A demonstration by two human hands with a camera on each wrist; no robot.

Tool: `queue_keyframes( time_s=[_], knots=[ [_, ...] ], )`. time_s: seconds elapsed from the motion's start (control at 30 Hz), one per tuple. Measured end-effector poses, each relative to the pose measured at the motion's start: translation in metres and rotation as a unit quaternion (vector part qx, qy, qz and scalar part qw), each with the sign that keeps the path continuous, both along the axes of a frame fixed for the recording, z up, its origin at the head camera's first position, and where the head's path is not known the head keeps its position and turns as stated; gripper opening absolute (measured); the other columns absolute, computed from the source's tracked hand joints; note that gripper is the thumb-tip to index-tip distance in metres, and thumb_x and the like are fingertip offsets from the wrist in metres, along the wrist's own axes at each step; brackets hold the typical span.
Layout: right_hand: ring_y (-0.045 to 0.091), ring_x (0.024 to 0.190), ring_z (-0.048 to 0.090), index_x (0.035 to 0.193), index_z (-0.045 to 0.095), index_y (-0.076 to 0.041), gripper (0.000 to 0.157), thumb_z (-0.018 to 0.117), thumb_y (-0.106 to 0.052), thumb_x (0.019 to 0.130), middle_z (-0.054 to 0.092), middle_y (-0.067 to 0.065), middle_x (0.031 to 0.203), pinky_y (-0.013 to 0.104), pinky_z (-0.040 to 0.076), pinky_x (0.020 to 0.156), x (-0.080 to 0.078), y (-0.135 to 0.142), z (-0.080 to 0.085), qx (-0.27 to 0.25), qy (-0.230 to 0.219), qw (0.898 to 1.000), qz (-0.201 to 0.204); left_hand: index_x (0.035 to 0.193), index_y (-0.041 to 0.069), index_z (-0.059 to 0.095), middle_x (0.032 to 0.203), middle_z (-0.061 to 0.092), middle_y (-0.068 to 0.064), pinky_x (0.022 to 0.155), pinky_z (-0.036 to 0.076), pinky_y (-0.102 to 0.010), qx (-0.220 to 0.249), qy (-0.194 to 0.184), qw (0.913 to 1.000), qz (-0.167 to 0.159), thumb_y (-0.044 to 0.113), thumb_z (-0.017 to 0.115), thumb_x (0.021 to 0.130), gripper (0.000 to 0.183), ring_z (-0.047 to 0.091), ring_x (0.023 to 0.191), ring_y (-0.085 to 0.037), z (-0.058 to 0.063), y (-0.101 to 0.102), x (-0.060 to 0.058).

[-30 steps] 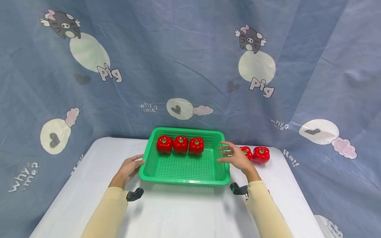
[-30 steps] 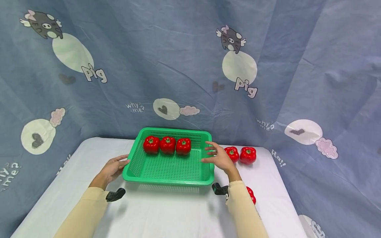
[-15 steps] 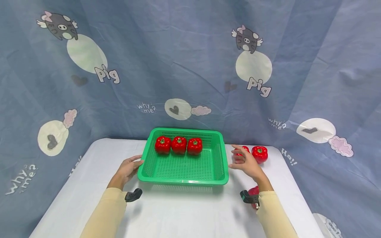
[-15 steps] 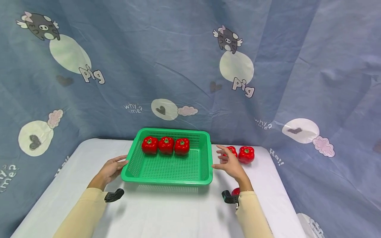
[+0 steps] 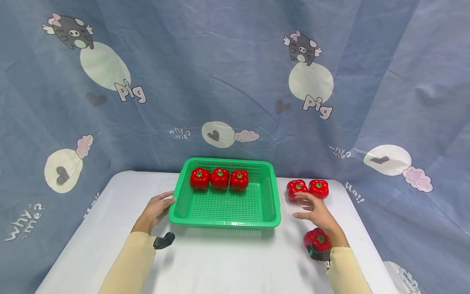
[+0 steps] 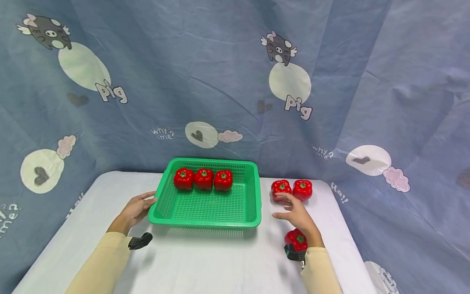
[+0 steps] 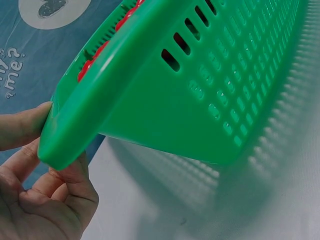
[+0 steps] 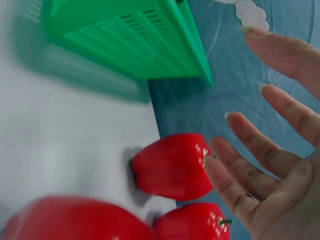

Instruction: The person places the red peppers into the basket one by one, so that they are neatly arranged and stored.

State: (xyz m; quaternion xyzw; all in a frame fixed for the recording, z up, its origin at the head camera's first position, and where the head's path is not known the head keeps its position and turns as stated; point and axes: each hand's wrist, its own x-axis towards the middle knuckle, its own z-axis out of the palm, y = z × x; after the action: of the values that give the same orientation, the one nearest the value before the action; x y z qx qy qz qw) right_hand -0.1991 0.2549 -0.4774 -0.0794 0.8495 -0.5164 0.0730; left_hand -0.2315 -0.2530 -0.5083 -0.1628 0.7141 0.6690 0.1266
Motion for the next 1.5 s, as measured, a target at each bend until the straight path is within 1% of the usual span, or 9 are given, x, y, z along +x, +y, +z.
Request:
queue_keyframes(
  time_s=[0.13,0.33,0.47,0.67,0.87,1.0,1.13,1.3,1.5],
  knots=[
    [0.046,0.127,0.042,0.135,0.048,-0.001,0.063,0.078,-0.011,0.080,0.049,0.022,0.135,0.058,0.037,0.104,0.006,0.007,-0.003,0.016,-0.009,1.000,-0.003,0.144,-0.004,0.038,0.105,0.064,-0.001,0.075,0.053,-0.020,-0.002,-0.001,1.0000,0.002,0.012,0.057,0.097,0.052,0.061,0.083,-0.004,-0.001,0.000,0.001],
    [0.046,0.129,0.040,0.136,0.048,-0.003,0.063,0.077,-0.015,0.081,0.048,0.022,0.136,0.059,0.037,0.103,0.015,0.015,-0.002,0.048,-0.018,0.999,-0.013,0.144,-0.003,0.038,0.107,0.063,-0.003,0.075,0.053,-0.020,-0.004,-0.005,1.0000,0.004,0.012,0.057,0.097,0.053,0.061,0.083,-0.004,0.001,0.000,0.002],
    [0.046,0.128,0.040,0.136,0.048,-0.002,0.065,0.078,-0.016,0.081,0.048,0.022,0.136,0.059,0.035,0.105,0.020,0.019,-0.002,0.050,-0.020,0.998,-0.013,0.144,-0.003,0.037,0.110,0.063,-0.004,0.076,0.053,-0.019,-0.002,-0.006,1.0000,0.006,0.012,0.057,0.097,0.053,0.061,0.083,-0.004,0.002,0.000,0.002],
    [0.046,0.127,0.040,0.135,0.050,-0.002,0.063,0.078,-0.014,0.080,0.050,0.022,0.135,0.061,0.033,0.105,0.027,0.028,-0.008,0.051,-0.022,0.998,-0.011,0.145,-0.003,0.037,0.115,0.062,-0.008,0.076,0.053,-0.020,-0.001,-0.005,1.0000,0.000,0.013,0.056,0.098,0.053,0.062,0.085,-0.004,0.004,0.001,0.002],
    [0.049,0.130,0.036,0.135,0.050,-0.005,0.065,0.080,-0.019,0.079,0.045,0.024,0.138,0.062,0.037,0.102,0.034,0.036,-0.014,0.064,-0.065,0.996,-0.023,0.144,-0.003,0.037,0.110,0.064,-0.004,0.076,0.053,-0.020,-0.002,-0.003,1.0000,-0.001,0.013,0.056,0.098,0.052,0.062,0.084,-0.004,0.005,0.001,0.001],
    [0.051,0.129,0.034,0.136,0.050,-0.007,0.069,0.082,-0.021,0.076,0.044,0.025,0.138,0.058,0.045,0.095,0.039,0.040,-0.018,0.072,-0.096,0.992,-0.029,0.144,-0.003,0.037,0.105,0.065,-0.001,0.075,0.053,-0.019,0.000,-0.002,1.0000,0.001,0.012,0.056,0.098,0.052,0.062,0.083,-0.003,0.004,0.001,0.001],
    [0.052,0.128,0.034,0.137,0.048,-0.009,0.072,0.082,-0.017,0.074,0.043,0.026,0.138,0.054,0.052,0.087,0.045,0.045,-0.023,0.061,-0.128,0.990,-0.026,0.144,-0.003,0.037,0.106,0.065,-0.002,0.075,0.054,-0.020,0.004,-0.002,1.0000,0.001,0.012,0.056,0.098,0.053,0.062,0.082,-0.003,0.002,0.000,0.000],
    [0.047,0.123,0.039,0.140,0.046,-0.010,0.078,0.083,-0.013,0.072,0.045,0.024,0.135,0.051,0.054,0.084,0.051,0.051,-0.031,0.060,-0.155,0.986,-0.019,0.144,-0.003,0.037,0.101,0.066,0.001,0.074,0.053,-0.020,0.005,-0.002,1.0000,0.001,0.013,0.056,0.098,0.052,0.062,0.082,-0.003,0.000,-0.001,0.001],
    [0.044,0.120,0.039,0.142,0.044,-0.013,0.085,0.086,-0.014,0.068,0.042,0.023,0.135,0.049,0.055,0.082,0.056,0.054,-0.035,0.071,-0.173,0.982,-0.015,0.144,-0.004,0.037,0.095,0.064,0.005,0.074,0.053,-0.020,0.010,0.003,0.9999,0.000,0.012,0.055,0.098,0.052,0.062,0.082,-0.004,0.001,0.000,0.002]
  ],
)
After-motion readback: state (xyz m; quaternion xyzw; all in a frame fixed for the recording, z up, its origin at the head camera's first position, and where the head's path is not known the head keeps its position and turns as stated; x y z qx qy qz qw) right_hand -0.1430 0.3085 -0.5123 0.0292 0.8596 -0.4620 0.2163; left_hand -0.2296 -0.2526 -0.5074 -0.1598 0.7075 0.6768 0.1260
